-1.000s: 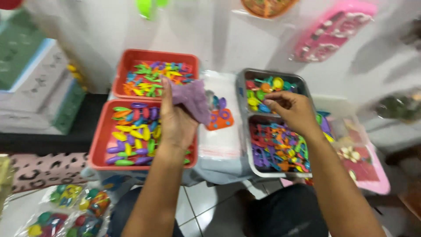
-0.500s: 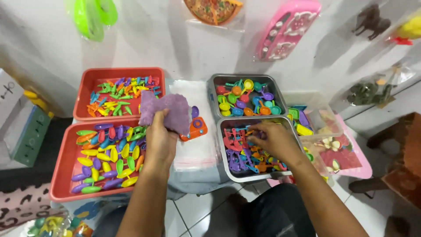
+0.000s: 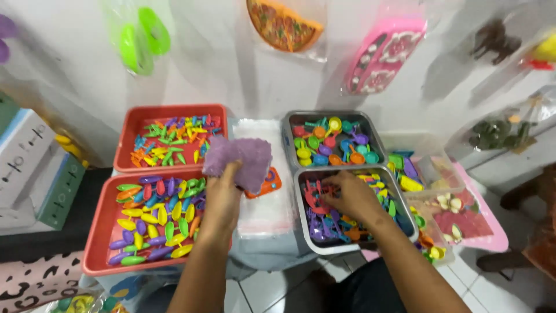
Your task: Cleaning small plastic toy components with a cloth and sorting them into different trays and bins.
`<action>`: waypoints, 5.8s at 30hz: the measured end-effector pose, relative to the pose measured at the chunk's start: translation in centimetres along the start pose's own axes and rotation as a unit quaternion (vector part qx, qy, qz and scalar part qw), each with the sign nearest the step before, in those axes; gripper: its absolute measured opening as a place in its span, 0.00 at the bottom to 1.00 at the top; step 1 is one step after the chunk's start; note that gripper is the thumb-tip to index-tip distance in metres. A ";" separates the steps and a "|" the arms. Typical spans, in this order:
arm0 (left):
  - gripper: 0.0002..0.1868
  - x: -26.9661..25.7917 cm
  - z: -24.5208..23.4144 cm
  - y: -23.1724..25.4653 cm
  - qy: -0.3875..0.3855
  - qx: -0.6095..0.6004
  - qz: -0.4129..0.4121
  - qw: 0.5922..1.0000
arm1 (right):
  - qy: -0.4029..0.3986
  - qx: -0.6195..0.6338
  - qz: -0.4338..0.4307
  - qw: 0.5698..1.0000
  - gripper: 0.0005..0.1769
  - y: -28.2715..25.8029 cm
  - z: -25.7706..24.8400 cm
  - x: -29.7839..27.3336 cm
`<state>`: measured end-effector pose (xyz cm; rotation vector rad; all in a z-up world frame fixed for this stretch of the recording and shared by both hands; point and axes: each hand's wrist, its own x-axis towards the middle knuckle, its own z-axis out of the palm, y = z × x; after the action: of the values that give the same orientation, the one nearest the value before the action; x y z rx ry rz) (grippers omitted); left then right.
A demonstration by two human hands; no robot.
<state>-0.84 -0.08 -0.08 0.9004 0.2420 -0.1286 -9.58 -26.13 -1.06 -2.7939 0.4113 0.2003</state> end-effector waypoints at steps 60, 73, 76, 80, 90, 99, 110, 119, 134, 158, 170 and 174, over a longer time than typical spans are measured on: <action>0.10 -5.4 2.1 -0.1 -0.283 0.197 -0.095 0.934 | 0.149 0.525 -0.142 0.826 0.10 -3.2 -0.6 -0.6; 0.08 -2.6 0.5 -5.0 -0.342 0.238 0.040 0.908 | 0.100 0.571 -0.159 0.799 0.11 -3.0 0.3 -0.2; 0.03 -3.6 1.4 -4.7 -0.286 0.314 0.116 0.898 | 0.097 0.580 -0.157 0.793 0.15 -2.7 0.8 0.1; 0.10 -5.6 3.0 -2.6 -0.245 0.356 0.190 0.882 | 0.097 0.581 -0.149 0.794 0.15 -2.4 1.3 0.5; 0.04 -3.7 1.3 -5.3 -0.247 0.326 0.183 0.894 | 0.127 0.454 -0.239 0.849 0.08 -3.8 -0.6 -0.8; 0.05 -4.6 2.4 -3.7 -0.250 0.324 0.187 0.893 | 0.063 0.478 -0.266 0.835 0.14 -3.0 -0.8 -0.8; 0.09 -2.9 1.2 -5.5 -0.243 0.289 -0.004 0.926 | 0.061 0.604 -0.101 0.788 0.09 -1.2 -0.1 0.6; 0.11 -1.5 0.2 -6.1 -0.131 0.176 -0.013 0.976 | 0.120 0.692 -0.123 0.701 0.07 0.1 0.6 1.8; 0.07 -2.3 -0.3 -6.4 -0.178 0.253 0.129 0.942 | 0.145 0.598 -0.148 0.774 0.09 -2.5 3.7 1.1; 0.17 -1.6 0.3 -6.3 -0.101 0.020 -0.058 0.993 | 0.123 0.681 -0.068 0.718 0.08 -1.3 2.0 1.6; 0.09 -2.4 0.9 -6.4 -0.100 0.107 0.098 0.984 | 0.008 0.636 -0.083 0.767 0.08 -2.8 2.8 0.7; 0.10 -2.4 1.1 -6.8 -0.103 0.102 0.048 0.988 | 0.031 0.640 -0.030 0.767 0.08 -4.0 2.9 0.1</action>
<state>-4.45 -5.08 -3.94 1.0914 -0.0082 -0.1574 -8.51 -21.54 -2.72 -1.4376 0.2860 -0.1600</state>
